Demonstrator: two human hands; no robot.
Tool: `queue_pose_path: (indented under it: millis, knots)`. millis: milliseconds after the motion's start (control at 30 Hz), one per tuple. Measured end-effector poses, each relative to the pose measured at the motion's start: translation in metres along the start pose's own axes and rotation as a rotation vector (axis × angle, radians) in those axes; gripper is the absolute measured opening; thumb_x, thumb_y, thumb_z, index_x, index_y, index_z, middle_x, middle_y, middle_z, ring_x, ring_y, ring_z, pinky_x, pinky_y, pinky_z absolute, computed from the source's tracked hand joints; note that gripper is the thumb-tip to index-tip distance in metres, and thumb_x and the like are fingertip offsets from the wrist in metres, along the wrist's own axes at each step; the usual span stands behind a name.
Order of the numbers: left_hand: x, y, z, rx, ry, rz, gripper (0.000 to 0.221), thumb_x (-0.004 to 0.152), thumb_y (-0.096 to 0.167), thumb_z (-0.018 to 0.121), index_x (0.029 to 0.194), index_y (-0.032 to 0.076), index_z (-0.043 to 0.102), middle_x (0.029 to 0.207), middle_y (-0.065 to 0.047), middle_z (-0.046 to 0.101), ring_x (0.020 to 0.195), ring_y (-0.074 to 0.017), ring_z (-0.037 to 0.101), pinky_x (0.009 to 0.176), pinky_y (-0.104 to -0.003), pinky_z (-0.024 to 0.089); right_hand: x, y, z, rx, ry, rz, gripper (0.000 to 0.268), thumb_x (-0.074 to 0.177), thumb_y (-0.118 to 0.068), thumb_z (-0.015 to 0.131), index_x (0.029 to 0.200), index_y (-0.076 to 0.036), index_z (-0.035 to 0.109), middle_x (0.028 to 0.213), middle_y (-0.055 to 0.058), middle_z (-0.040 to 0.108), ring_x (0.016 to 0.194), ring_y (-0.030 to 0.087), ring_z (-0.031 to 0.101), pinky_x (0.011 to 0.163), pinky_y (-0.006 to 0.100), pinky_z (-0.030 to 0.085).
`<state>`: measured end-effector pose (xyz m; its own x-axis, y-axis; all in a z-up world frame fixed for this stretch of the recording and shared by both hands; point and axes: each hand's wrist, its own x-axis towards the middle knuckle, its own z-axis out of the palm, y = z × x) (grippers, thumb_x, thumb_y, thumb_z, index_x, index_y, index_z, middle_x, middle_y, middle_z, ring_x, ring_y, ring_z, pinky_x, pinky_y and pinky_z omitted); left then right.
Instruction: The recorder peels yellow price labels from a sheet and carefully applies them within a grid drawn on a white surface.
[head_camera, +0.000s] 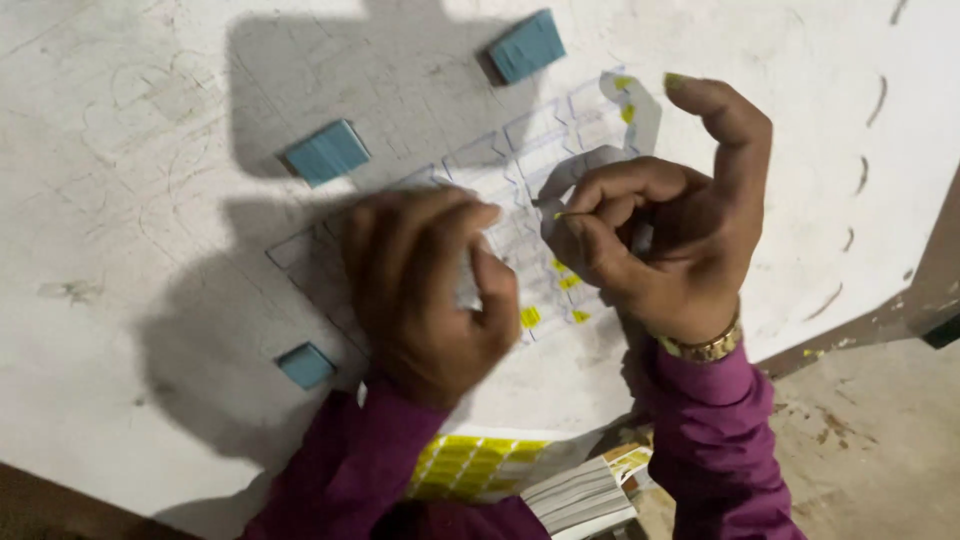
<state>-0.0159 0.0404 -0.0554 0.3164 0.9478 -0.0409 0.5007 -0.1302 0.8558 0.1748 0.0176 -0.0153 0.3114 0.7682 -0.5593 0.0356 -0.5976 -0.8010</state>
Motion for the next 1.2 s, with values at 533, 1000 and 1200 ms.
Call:
queue_pose_path:
  millis: [533, 1000, 1200]
  knots:
    - [0.008, -0.004, 0.0, 0.052, -0.151, 0.027, 0.025, 0.088, -0.003, 0.075, 0.11, 0.007, 0.069, 0.111, -0.009, 0.066, 0.104, -0.0307, 0.061, 0.092, -0.044, 0.047, 0.026, 0.022, 0.001, -0.204, -0.235, -0.232, 0.082, 0.092, 0.017, 0.073, 0.151, 0.003, 0.017, 0.102, 0.022, 0.072, 0.074, 0.022, 0.077, 0.054, 0.024, 0.054]
    - [0.0, -0.005, -0.003, 0.169, -0.244, 0.101, 0.032, 0.102, 0.006, 0.065, 0.133, 0.009, 0.069, 0.129, -0.01, 0.066, 0.119, -0.0293, 0.059, 0.101, -0.046, 0.044, 0.029, 0.031, -0.001, -0.333, -0.185, -0.406, 0.076, 0.087, 0.016, 0.075, 0.141, 0.018, 0.022, 0.148, 0.034, 0.03, 0.091, 0.034, 0.082, 0.065, 0.033, 0.064]
    - [-0.004, -0.001, -0.004, 0.279, -0.234, 0.09, 0.035, 0.102, 0.004, 0.066, 0.135, 0.014, 0.07, 0.129, -0.006, 0.066, 0.121, -0.0269, 0.058, 0.103, -0.047, 0.04, 0.027, 0.04, -0.016, -0.248, -0.201, -0.472, 0.063, 0.106, 0.005, 0.065, 0.151, 0.015, 0.023, 0.162, 0.029, 0.03, 0.098, 0.033, 0.079, 0.075, 0.033, 0.066]
